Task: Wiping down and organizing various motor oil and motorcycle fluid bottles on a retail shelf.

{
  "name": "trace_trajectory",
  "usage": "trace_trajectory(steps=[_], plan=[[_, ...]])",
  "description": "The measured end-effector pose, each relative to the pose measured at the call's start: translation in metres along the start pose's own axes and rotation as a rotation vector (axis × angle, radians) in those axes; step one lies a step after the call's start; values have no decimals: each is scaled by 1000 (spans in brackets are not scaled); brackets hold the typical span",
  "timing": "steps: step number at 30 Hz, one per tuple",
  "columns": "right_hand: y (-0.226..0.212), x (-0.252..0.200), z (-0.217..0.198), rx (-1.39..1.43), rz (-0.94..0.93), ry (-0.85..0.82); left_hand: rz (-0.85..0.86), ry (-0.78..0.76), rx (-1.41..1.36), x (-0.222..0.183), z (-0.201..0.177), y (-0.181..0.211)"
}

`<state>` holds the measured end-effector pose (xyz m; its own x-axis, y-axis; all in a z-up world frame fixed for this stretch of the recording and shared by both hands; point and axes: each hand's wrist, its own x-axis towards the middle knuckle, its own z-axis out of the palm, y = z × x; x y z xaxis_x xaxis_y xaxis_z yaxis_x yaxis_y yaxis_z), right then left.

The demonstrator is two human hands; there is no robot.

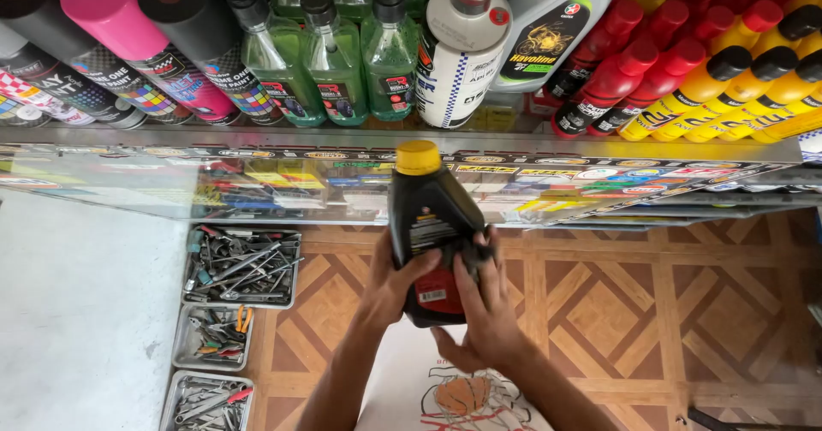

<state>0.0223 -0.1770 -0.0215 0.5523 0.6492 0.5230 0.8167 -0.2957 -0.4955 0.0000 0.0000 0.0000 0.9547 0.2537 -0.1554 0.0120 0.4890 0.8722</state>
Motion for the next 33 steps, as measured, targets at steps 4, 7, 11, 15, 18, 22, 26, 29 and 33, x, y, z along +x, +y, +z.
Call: trace_trajectory(steps=[4,7,11,15,18,22,26,29,33], plan=[[10,-54,12,242,42,-82,57,-2,-141,12,-13,-21],[-10,-28,2,466,99,29,159,7,-231,13,-2,-24],[-37,11,-9,1257,319,221,376,99,-215,11,14,-43],[-30,9,-16,1843,482,128,573,73,-19,18,-7,-95],[-20,-2,-24,1929,461,14,684,47,175,20,2,-69],[11,3,-52,2170,700,67,688,-8,285,23,14,-46],[33,9,-73,2151,614,194,602,-80,284,25,29,-41],[43,16,-89,1744,401,94,452,-175,199,31,44,-50],[48,18,-118,1163,226,1,59,-80,200,18,79,-53]])
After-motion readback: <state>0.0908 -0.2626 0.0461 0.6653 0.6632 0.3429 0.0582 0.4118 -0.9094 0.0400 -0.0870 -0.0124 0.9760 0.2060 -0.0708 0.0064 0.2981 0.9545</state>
